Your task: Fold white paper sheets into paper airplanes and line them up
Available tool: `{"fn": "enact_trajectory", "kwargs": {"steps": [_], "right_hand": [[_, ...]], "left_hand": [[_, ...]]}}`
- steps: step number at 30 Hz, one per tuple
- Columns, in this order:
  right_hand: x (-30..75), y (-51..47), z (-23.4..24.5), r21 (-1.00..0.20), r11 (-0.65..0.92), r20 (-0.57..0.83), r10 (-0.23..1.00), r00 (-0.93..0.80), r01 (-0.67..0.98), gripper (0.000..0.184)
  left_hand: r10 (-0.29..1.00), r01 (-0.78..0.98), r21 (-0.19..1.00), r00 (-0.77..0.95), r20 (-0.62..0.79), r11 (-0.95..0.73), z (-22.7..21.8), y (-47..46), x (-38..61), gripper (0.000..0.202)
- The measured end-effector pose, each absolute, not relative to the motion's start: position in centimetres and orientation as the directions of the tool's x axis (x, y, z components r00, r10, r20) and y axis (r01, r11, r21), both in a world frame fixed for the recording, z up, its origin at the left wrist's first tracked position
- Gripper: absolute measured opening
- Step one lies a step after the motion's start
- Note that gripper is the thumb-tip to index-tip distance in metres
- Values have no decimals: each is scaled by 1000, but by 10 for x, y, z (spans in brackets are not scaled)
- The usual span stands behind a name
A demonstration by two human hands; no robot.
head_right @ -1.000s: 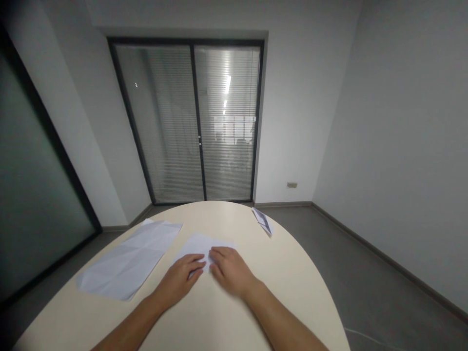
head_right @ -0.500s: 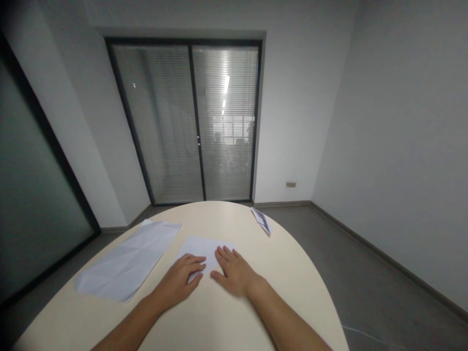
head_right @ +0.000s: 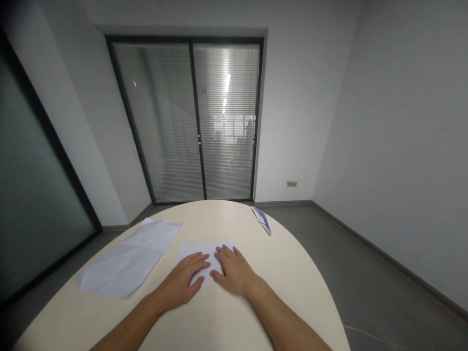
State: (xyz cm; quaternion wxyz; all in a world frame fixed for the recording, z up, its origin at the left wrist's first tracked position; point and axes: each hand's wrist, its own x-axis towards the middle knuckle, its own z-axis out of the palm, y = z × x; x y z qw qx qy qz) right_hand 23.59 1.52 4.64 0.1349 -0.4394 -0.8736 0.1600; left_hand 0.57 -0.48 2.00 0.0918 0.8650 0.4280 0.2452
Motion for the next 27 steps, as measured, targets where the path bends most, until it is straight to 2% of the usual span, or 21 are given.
{"fn": "enact_trajectory", "kwargs": {"steps": [5, 9, 13, 18, 22, 27], "right_hand": [[235, 20, 39, -406, 521, 76, 838, -541, 750, 69], [239, 27, 33, -411, 452, 70, 882, -467, 792, 58], [243, 33, 32, -367, 397, 150, 918, -367, 842, 46], [238, 28, 40, -309, 504, 302, 856, -420, 807, 34], [230, 20, 44, -336, 601, 292, 799, -526, 725, 35], [228, 20, 38, -346, 587, 266, 809, -524, 732, 46]], "left_hand": [[806, 718, 367, 505, 310, -591, 17, -3, 5, 42], [809, 722, 366, 501, 308, -587, 16, -2, 5, 43], [812, 726, 365, 498, 306, -583, 15, -3, 5, 44], [826, 758, 339, 464, 319, -557, 14, -4, 5, 42], [830, 777, 313, 449, 331, -546, 13, -3, 6, 42], [846, 802, 291, 441, 299, -522, 16, -3, 6, 46]]}}
